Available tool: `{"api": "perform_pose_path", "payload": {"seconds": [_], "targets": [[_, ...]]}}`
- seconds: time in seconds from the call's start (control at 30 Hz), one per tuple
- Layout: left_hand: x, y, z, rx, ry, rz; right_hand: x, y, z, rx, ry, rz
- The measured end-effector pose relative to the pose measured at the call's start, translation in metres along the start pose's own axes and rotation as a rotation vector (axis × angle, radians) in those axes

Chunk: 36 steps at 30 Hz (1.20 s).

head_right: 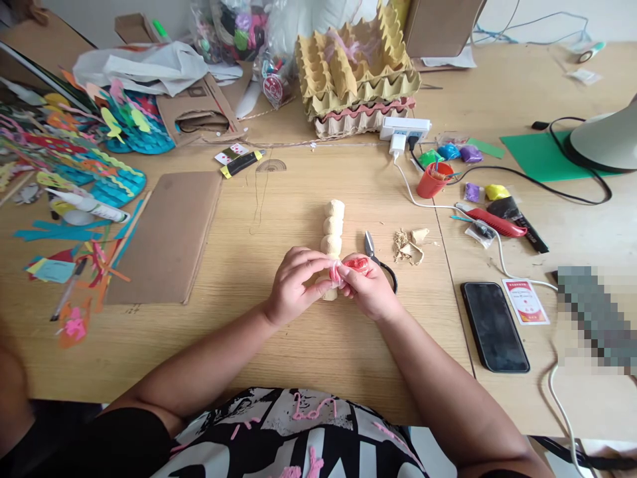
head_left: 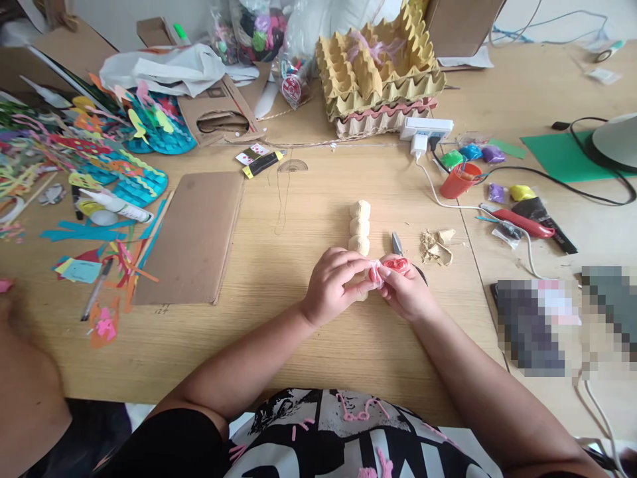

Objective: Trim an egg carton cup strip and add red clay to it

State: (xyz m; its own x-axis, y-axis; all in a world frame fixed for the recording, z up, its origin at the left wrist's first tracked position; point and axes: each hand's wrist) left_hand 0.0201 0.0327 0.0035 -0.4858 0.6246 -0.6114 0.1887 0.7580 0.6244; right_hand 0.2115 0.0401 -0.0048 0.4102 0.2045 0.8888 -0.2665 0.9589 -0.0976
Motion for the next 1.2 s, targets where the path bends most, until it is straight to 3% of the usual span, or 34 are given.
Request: {"api": "perform_pose_path", "payload": {"seconds": [0.3, 0.63, 1.0, 1.2], "targets": [[-0.0036, -0.0012, 0.002, -0.017, 0.031, 0.023, 0.002, -0.0066, 0.0088, -0.1, 0.002, -0.058], [-0.0011, -0.0003, 0.0022, -0.024, 0.081, 0.022, -0.0009, -0.0093, 0.0032, -0.04, -0.186, -0.165], [-0.001, -0.003, 0.0011, -0.1, 0.124, 0.109, -0.0052, -0.0053, 0.0081, -0.063, -0.072, -0.072], [0.0001, -0.0021, 0.0018, -0.044, 0.103, 0.026, -0.0056, -0.007, 0.0064, -0.086, -0.201, -0.147]]}}
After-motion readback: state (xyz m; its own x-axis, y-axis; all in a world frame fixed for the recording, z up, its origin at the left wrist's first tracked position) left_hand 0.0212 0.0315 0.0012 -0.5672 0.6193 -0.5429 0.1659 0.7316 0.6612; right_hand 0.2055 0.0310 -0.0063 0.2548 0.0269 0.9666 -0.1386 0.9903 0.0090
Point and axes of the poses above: each hand's wrist, its own y-axis towards the middle knuckle, its own z-axis out of the palm, x = y × z, and after that the axes turned 8 degrees about -z, right-handed
